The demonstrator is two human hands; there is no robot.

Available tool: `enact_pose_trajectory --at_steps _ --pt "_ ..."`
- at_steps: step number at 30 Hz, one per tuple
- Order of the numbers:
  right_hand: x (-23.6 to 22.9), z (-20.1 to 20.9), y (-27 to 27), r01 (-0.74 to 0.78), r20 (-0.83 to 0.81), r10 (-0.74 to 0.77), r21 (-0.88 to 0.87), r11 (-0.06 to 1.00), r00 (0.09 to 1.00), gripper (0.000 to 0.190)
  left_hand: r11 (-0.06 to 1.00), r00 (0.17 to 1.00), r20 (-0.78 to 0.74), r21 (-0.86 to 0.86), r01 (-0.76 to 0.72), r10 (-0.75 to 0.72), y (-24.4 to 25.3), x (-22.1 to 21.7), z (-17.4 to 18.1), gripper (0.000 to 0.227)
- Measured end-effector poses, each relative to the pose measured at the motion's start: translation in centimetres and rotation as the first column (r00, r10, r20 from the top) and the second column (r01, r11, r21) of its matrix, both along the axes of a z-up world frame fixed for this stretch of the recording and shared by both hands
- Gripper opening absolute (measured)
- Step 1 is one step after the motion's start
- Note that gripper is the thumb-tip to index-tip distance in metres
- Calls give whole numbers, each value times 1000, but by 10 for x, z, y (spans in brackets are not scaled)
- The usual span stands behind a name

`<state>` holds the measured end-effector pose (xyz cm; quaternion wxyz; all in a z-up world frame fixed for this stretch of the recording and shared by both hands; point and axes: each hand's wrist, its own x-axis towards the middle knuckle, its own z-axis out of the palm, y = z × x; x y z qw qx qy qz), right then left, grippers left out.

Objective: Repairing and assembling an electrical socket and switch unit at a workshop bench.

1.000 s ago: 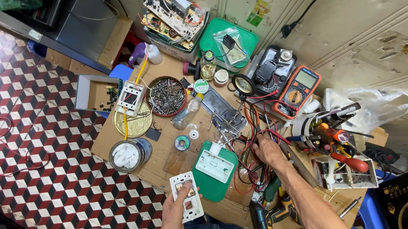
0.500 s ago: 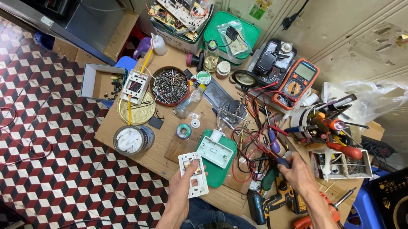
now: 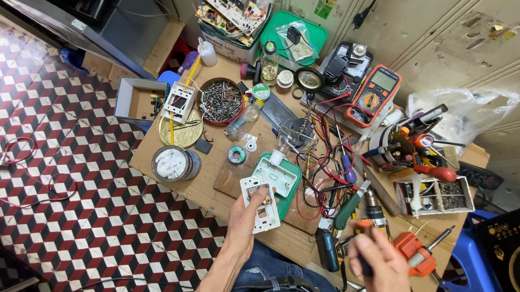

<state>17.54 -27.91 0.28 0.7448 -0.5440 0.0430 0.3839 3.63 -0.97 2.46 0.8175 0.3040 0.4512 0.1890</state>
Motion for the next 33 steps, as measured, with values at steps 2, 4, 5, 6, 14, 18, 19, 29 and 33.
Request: enact_pose_trajectory --at_steps 2,4,5,6,14,18,19,29,33 --pt "-14 31 36 -120 125 161 -289 950 979 48 999 1000 18 37 1 -2 0 -3 7 38" --pt "-24 58 62 -181 200 347 -566 804 916 52 998 999 36 70 1 -4 1 -6 12 37" --pt "-26 69 68 -243 257 476 -607 757 841 57 996 999 43 86 2 -6 2 -8 14 35" --pt "-25 81 74 -288 307 595 -655 698 743 62 995 998 57 100 4 -10 2 -7 16 34" --pt "-17 78 71 -262 479 663 -660 704 576 47 993 1000 -13 114 0 1 6 -5 32 30" --pt "-17 80 73 -249 481 687 -690 680 545 46 993 999 37 120 15 -20 7 -5 34 34" --pt "-16 79 72 -249 482 687 -689 680 544 46 993 999 37 121 14 -19 8 -5 34 34" --pt "-16 75 62 -303 480 702 -665 683 526 46 996 977 202 -79 -52 67 10 -7 27 42" --pt "-17 73 60 -284 551 671 -628 725 496 45 997 974 216 -56 -59 70 9 -9 23 41"
